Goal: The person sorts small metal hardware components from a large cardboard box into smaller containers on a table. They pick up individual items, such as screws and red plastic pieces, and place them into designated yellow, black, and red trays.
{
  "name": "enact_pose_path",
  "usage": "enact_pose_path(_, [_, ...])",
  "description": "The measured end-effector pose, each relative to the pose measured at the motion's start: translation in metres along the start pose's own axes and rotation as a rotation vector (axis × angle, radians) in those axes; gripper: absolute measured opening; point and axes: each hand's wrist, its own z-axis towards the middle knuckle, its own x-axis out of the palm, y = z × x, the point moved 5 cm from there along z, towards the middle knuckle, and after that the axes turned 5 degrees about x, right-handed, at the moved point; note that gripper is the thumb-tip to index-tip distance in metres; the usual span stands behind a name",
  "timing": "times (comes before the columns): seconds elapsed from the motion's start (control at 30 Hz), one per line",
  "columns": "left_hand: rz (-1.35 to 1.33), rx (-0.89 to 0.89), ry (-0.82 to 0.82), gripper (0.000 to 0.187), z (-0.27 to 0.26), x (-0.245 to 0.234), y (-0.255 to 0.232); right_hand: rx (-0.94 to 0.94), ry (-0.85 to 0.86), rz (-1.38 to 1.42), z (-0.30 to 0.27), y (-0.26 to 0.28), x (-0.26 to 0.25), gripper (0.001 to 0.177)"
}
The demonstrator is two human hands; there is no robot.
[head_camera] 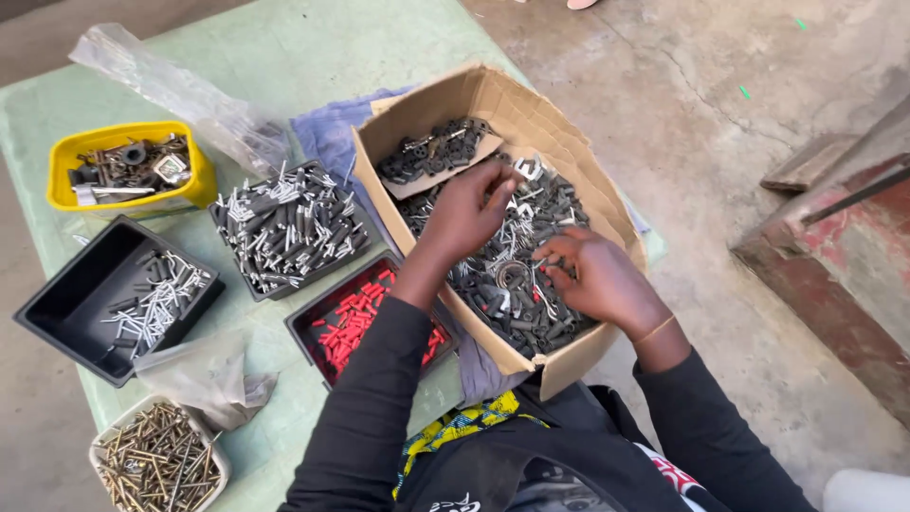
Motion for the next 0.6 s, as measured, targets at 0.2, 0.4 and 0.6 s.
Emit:
enact_pose_path(0.2, [0.044,-0.110,-0.027,0.026,-0.018,-0.006,0.031,-0.111,0.152,0.019,0.008,0.029,0.008,0.037])
enact_pose_path(0.4, [-0.529,-0.259,-0.459,0.028,-0.018,-0.028,0.043,-0.138,0.148,-0.031,0.023,0.018,0.033,0.045])
enact_pose_path(0.6, [-0.777,-0.301,-0.570,0.046,-0.016,-0.039,0.076,-0.093,0.204,0.165,0.020,0.034,0.027,0.040])
